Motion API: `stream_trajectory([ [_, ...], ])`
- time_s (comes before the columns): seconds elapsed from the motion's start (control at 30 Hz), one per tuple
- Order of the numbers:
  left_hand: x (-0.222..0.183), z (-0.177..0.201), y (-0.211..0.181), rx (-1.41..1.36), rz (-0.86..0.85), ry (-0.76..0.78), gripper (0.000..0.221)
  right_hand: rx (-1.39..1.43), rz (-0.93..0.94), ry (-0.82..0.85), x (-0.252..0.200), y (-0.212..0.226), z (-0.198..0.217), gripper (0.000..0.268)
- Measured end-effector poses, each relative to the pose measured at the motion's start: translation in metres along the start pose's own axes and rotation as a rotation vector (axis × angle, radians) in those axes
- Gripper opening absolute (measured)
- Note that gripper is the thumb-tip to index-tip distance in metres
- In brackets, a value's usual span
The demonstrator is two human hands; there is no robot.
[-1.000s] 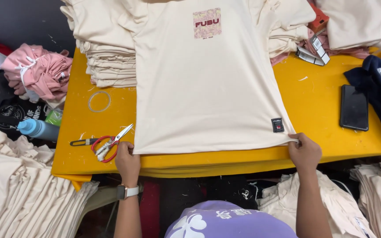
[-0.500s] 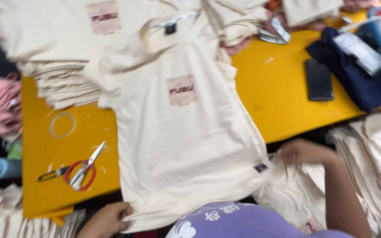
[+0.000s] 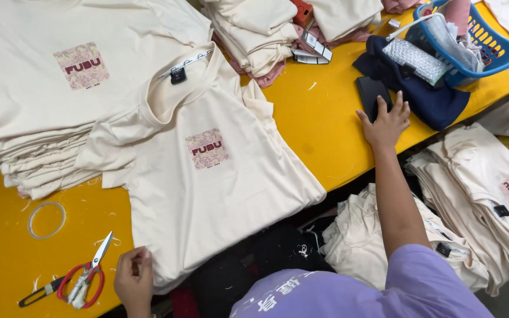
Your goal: Trimming excess threads from t-shirts with scissors and folding them for packaging.
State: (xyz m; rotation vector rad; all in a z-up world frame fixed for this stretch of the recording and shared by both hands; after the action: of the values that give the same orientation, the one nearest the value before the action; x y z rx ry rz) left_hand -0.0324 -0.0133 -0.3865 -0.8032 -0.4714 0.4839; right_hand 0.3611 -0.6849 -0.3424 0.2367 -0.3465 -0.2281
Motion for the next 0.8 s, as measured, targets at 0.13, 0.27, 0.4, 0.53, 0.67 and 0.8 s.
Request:
stream_trajectory([
  [0.13, 0.0, 0.001, -0.021, 0.068, -0.105, -0.002, 0.015, 0.015, -0.008, 0.038, 0.001, 0.001, -0.004, 0.074],
  [0.27, 0.0, 0.001, -0.026, 0.052, -0.098, 0.013, 0.014, 0.12, -0.075, 0.014, 0.01, -0.019, -0.008, 0.08],
  [0.4, 0.0, 0.003, -0.032, 0.105, -0.158, -0.007, 0.012, 0.556, -0.321, 0.059, 0.023, -0.061, -0.019, 0.063],
  [0.53, -0.001, 0.002, -0.032, 0.149, -0.197, -0.03, 0.01, 0.841, -0.381, 0.277, 0.044, -0.081, -0.045, 0.064],
  [0.67, -0.001, 0.001, -0.036, 0.18, -0.2, -0.044, 0.01, 0.77, -0.471, 0.378, 0.041, -0.061, -0.023, 0.069],
  [0.8, -0.002, 0.004, -0.038, 0.214, -0.21, -0.091, 0.007, 0.724, -0.664, 0.308, 0.06, -0.099, -0.056, 0.049],
])
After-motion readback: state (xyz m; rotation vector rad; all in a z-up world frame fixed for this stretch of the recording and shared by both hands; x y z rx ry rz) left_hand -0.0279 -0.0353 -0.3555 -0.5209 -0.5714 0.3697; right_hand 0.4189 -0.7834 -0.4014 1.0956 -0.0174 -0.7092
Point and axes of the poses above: each hand's wrist, its own x-axis towards the middle knuckle, its own z-axis out of the back of the hand, y = z × x, the point moved 9 cm from there along x, towards the middle knuckle
